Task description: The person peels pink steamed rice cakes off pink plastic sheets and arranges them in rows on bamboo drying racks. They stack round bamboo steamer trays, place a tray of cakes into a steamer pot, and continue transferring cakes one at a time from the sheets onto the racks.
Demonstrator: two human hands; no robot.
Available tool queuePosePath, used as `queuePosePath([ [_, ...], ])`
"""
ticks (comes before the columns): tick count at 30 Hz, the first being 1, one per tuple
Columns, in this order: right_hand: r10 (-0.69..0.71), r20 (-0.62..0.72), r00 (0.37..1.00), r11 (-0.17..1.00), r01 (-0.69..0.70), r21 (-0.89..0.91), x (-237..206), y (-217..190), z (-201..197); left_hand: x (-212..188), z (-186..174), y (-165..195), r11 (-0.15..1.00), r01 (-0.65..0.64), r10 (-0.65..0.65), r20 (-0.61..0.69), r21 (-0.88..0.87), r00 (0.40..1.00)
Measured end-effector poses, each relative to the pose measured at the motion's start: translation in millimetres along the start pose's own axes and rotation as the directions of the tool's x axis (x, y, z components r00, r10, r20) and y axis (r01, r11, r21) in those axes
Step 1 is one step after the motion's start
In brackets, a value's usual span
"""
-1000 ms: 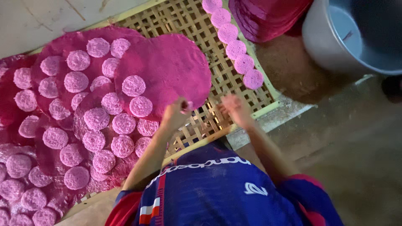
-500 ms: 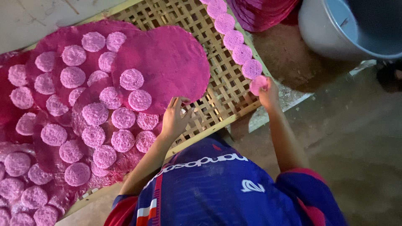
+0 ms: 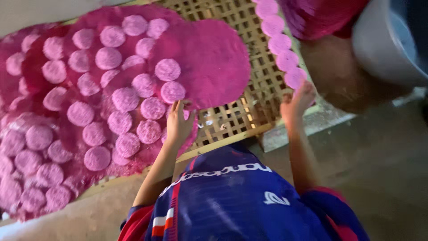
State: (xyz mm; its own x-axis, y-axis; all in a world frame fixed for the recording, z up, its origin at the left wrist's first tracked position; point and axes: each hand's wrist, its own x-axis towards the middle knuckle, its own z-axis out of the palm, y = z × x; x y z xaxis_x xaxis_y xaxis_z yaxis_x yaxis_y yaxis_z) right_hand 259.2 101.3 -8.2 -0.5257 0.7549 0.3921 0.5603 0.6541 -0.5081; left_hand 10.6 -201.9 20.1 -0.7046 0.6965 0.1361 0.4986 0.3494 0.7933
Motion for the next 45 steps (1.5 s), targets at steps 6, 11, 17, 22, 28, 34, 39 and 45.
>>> queuePosePath([
  [6,-0.562,0.1,0.821,0.799,0.508,0.323,34.1,-159.4,136.0,27.2,-17.2,-57.2,0.962,0.116,-0.063,-0.211,0.246,0.975],
  [11,-0.813,0.236,0.532,0.581,0.756,0.3,92.8,-231.4,215.1,53.4,-19.7,-86.3,0.878,0.127,0.02,-0.302,0.462,0.953],
  [17,-0.989,0.111,0.094,0.111,0.981,0.162,135.6,-243.4,262.0,78.9,-15.2,-91.0,0.838,0.337,-0.254,-0.24,0.429,0.937],
  [22,-0.563,0.536,0.628,0.671,-0.03,0.741,173.8,-223.6,289.3,100.5,-3.2,-88.2,0.809,0.329,-0.219,-0.269,0.487,0.938],
  [28,-0.125,0.848,0.516,-0.095,-0.857,0.507,285.7,-136.0,289.5,106.2,-2.6,-86.9,0.849,0.341,-0.297,-0.17,0.403,0.94],
  [34,0.001,0.565,0.825,0.268,-0.545,0.795,404.6,-44.8,270.7,110.2,-4.3,-79.8,0.888,0.416,-0.399,-0.121,0.198,0.909],
  [39,-0.02,0.243,0.97,0.801,-0.13,0.585,430.4,-28.5,287.4,122.1,1.2,-92.2,0.833,0.51,-0.515,-0.036,0.213,0.857],
  [45,-0.276,0.021,0.961,0.961,0.275,0.035,425.0,-30.2,284.5,129.8,-2.0,-90.3,0.819,0.573,-0.564,0.136,-0.034,0.815],
])
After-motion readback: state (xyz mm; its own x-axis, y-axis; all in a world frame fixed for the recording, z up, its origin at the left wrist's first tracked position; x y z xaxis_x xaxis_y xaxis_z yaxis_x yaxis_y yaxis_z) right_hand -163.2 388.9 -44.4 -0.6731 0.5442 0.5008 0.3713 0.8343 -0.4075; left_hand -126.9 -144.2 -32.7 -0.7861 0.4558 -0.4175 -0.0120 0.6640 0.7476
